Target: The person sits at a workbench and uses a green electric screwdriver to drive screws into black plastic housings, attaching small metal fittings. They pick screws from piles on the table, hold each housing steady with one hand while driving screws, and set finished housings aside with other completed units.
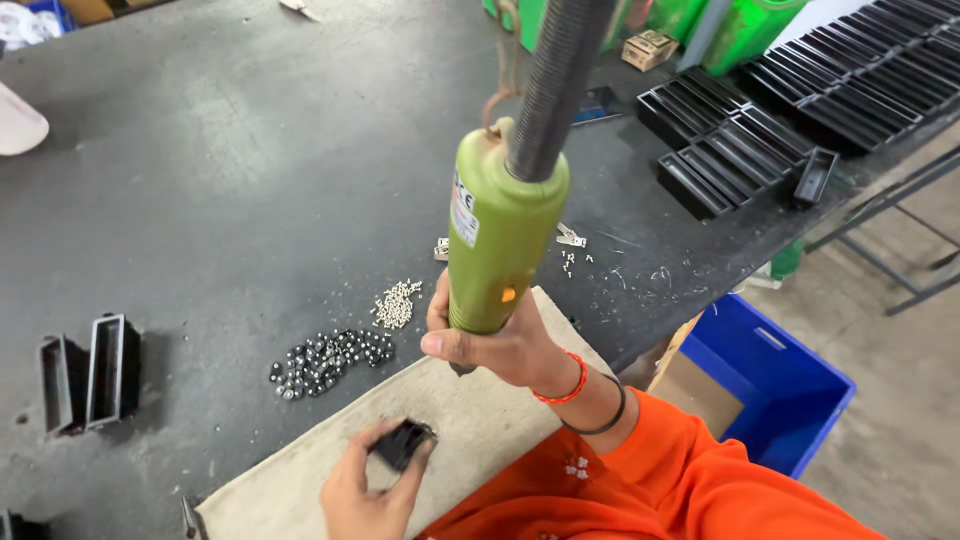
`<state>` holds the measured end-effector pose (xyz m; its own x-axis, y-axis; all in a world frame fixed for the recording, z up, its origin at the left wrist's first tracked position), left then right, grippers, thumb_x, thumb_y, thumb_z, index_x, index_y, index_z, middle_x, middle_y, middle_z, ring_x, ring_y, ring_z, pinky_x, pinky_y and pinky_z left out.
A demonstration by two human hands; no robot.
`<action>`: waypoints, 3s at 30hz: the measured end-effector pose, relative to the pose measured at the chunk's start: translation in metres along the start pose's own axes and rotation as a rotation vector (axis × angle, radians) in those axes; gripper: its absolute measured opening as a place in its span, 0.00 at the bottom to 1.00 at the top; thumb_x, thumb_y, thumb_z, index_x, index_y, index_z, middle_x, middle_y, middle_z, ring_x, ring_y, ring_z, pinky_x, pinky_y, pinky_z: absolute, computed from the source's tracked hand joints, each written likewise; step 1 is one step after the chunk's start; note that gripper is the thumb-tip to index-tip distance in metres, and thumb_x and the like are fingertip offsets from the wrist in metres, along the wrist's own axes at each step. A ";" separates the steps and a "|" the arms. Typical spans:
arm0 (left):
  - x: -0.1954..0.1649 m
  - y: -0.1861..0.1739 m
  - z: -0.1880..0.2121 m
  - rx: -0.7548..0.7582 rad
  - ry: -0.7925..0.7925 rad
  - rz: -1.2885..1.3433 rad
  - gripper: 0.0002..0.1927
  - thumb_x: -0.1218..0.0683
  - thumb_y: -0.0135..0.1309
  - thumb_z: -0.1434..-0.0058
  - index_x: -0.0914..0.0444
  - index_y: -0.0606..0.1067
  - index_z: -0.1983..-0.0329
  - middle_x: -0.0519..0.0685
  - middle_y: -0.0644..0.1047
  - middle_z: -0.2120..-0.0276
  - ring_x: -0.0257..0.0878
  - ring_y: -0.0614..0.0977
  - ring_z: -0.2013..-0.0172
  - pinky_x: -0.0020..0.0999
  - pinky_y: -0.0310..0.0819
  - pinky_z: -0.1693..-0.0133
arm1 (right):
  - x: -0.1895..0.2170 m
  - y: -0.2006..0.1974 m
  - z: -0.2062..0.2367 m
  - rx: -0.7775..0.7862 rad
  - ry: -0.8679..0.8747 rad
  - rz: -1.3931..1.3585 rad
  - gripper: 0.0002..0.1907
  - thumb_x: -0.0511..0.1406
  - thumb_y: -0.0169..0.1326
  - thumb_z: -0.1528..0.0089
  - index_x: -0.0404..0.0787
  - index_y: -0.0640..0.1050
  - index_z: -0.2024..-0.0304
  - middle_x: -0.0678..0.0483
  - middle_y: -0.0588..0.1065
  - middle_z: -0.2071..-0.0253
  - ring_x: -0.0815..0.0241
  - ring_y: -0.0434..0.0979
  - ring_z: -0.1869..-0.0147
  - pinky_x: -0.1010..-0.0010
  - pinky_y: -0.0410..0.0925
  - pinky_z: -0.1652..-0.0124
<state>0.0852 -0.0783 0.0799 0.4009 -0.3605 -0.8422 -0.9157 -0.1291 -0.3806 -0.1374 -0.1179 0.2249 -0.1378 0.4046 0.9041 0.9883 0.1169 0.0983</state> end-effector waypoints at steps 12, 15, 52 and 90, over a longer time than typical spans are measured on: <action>0.031 0.054 0.019 -0.343 0.168 0.293 0.38 0.26 0.43 0.32 0.68 0.73 0.54 0.52 0.78 0.63 0.40 0.80 0.64 0.35 0.77 0.60 | 0.024 -0.021 0.003 -0.119 -0.124 -0.148 0.17 0.29 0.66 0.44 0.37 0.72 0.58 0.53 0.77 0.68 0.67 0.75 0.67 0.76 0.70 0.67; 0.041 0.059 0.012 -0.323 0.116 0.161 0.41 0.23 0.37 0.32 0.66 0.74 0.58 0.51 0.79 0.66 0.42 0.82 0.65 0.36 0.77 0.60 | 0.023 -0.016 0.014 -0.093 -0.128 -0.310 0.19 0.27 0.63 0.41 0.35 0.70 0.51 0.47 0.75 0.70 0.59 0.76 0.68 0.71 0.72 0.65; -0.013 0.050 -0.009 -0.213 0.178 0.218 0.32 0.32 0.38 0.25 0.65 0.73 0.58 0.52 0.76 0.70 0.47 0.79 0.69 0.39 0.73 0.64 | 0.004 0.015 0.033 0.109 -0.157 -0.421 0.12 0.29 0.56 0.34 0.38 0.67 0.51 0.49 0.71 0.71 0.58 0.75 0.67 0.63 0.71 0.57; -0.014 0.049 -0.013 -0.249 0.228 0.045 0.25 0.54 0.70 0.48 0.64 0.71 0.52 0.53 0.79 0.68 0.49 0.82 0.69 0.39 0.78 0.65 | -0.103 -0.071 -0.104 -0.021 -0.145 1.101 0.20 0.29 0.53 0.40 0.38 0.81 0.45 0.42 0.78 0.47 0.43 0.76 0.44 0.58 0.69 0.45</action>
<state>0.0345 -0.0918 0.0777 0.3695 -0.5646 -0.7380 -0.9222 -0.3202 -0.2167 -0.1863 -0.2626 0.1677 0.8109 0.3803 0.4448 0.5762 -0.3862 -0.7203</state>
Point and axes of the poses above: each hand's wrist, its own z-axis away from the middle knuckle, its own y-axis out of the palm, x = y × z, the point moved 9 cm from there along -z, towards the middle knuckle
